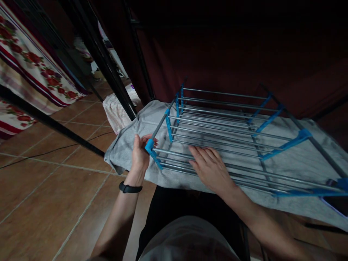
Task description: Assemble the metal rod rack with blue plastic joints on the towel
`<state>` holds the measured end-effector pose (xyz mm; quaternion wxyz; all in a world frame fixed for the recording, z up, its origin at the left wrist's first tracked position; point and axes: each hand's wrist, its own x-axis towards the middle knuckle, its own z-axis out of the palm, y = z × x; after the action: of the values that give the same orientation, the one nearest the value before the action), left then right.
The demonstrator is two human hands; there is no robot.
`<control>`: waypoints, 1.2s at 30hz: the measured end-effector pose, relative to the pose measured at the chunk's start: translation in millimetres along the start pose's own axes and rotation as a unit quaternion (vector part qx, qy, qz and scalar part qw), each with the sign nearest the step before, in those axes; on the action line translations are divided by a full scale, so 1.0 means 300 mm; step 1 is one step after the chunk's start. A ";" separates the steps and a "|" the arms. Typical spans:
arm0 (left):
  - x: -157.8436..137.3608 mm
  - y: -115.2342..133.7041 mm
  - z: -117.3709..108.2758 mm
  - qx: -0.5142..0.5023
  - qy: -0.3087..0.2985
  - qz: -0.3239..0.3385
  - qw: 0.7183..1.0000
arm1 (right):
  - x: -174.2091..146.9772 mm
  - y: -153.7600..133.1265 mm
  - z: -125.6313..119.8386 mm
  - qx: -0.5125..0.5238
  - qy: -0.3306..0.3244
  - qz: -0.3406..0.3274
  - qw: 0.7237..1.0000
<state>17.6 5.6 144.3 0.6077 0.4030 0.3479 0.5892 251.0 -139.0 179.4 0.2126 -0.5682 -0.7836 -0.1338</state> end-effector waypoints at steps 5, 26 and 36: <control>-0.004 -0.028 -0.047 0.035 0.002 0.006 0.999 | -0.283 0.101 -0.055 0.031 0.086 0.071 0.993; -0.028 -0.135 -0.018 0.125 -0.055 -0.081 0.987 | -0.277 0.152 0.160 -0.082 -0.104 0.050 0.990; -0.035 -0.124 0.012 0.129 -0.030 -0.072 0.989 | -0.267 0.157 0.158 -0.068 -0.103 0.056 0.991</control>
<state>36.5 -4.6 111.8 0.6018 0.4692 0.4306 0.4820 308.1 -169.5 97.7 0.0992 -0.6348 -0.7575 -0.1155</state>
